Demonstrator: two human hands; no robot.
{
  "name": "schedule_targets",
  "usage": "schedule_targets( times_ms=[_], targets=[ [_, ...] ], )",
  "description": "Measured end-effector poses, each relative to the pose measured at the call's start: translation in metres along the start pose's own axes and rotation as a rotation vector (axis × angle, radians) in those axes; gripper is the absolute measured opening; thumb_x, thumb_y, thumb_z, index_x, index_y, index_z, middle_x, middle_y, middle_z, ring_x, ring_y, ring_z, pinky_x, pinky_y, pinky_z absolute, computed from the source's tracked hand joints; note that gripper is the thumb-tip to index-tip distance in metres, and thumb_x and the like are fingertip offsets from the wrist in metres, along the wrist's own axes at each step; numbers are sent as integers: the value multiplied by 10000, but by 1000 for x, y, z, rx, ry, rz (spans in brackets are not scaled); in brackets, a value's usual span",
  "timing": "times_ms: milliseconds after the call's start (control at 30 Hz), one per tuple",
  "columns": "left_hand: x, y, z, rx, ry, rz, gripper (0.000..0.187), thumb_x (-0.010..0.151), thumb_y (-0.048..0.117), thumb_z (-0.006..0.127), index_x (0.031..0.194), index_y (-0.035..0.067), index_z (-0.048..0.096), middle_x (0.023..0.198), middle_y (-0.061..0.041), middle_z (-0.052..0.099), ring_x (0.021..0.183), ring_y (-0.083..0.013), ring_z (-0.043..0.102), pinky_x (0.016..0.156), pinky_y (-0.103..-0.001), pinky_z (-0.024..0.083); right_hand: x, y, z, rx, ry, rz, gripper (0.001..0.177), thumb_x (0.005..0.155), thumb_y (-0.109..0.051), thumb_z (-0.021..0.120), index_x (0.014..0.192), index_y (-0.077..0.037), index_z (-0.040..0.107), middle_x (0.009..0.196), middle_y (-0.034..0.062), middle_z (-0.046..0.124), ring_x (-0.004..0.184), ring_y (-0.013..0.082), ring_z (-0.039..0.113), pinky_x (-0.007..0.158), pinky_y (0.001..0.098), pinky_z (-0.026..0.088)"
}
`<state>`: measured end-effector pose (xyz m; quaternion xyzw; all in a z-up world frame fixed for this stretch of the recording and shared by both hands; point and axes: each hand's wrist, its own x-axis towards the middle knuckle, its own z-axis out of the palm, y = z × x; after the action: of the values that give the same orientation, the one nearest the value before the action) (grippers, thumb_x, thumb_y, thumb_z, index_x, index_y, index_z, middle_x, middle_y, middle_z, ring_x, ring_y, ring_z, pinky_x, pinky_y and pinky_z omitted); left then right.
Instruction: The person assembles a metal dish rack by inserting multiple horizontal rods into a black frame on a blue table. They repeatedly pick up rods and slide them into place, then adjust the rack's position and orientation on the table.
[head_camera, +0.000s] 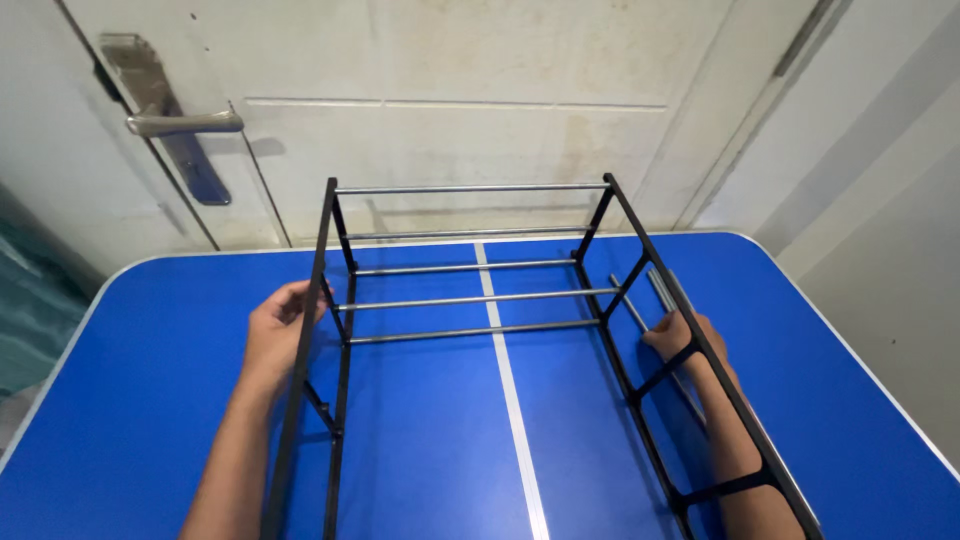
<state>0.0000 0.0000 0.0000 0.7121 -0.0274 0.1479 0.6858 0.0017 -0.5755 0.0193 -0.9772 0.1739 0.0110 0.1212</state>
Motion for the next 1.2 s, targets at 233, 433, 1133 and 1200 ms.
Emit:
schedule_targets(
  times_ms=[233, 433, 1133, 1200],
  targets=[
    [4, 4, 3, 38, 37, 34, 237, 975, 82, 695, 1208, 42, 715, 1070, -31, 746, 985, -115, 675, 876, -266, 530, 5, 12, -27, 744, 57, -204, 221, 848, -180, 760, 910, 31, 752, 751, 154, 762, 629, 202, 720, 587, 372, 555],
    [7, 17, 14, -150, -65, 206, 405, 957, 16, 670, 1351, 41, 580, 1240, -86, 715, 1161, -156, 679, 1023, -287, 522, -54, 2, -103, 918, 401, -398, 223, 1061, -146, 689, 1229, 1, 687, 929, 74, 698, 718, 122, 619, 621, 262, 508],
    [-5, 41, 41, -119, 114, 303, 393, 979, 52, 663, 1369, 71, 615, 1265, -87, 691, 1144, -184, 673, 973, -323, 550, -153, -279, -178, -273, 627, -1318, 145, 880, -223, 706, 868, -90, 762, 802, 86, 702, 780, 301, 687, 689, 447, 551],
    [-6, 41, 40, -135, 119, 301, 380, 986, 55, 652, 1363, 72, 615, 1256, -85, 698, 1140, -187, 677, 963, -324, 547, -148, -298, -167, -254, 587, -1295, 137, 889, -229, 710, 872, -106, 769, 783, 81, 700, 763, 298, 687, 664, 448, 546]
  ],
)
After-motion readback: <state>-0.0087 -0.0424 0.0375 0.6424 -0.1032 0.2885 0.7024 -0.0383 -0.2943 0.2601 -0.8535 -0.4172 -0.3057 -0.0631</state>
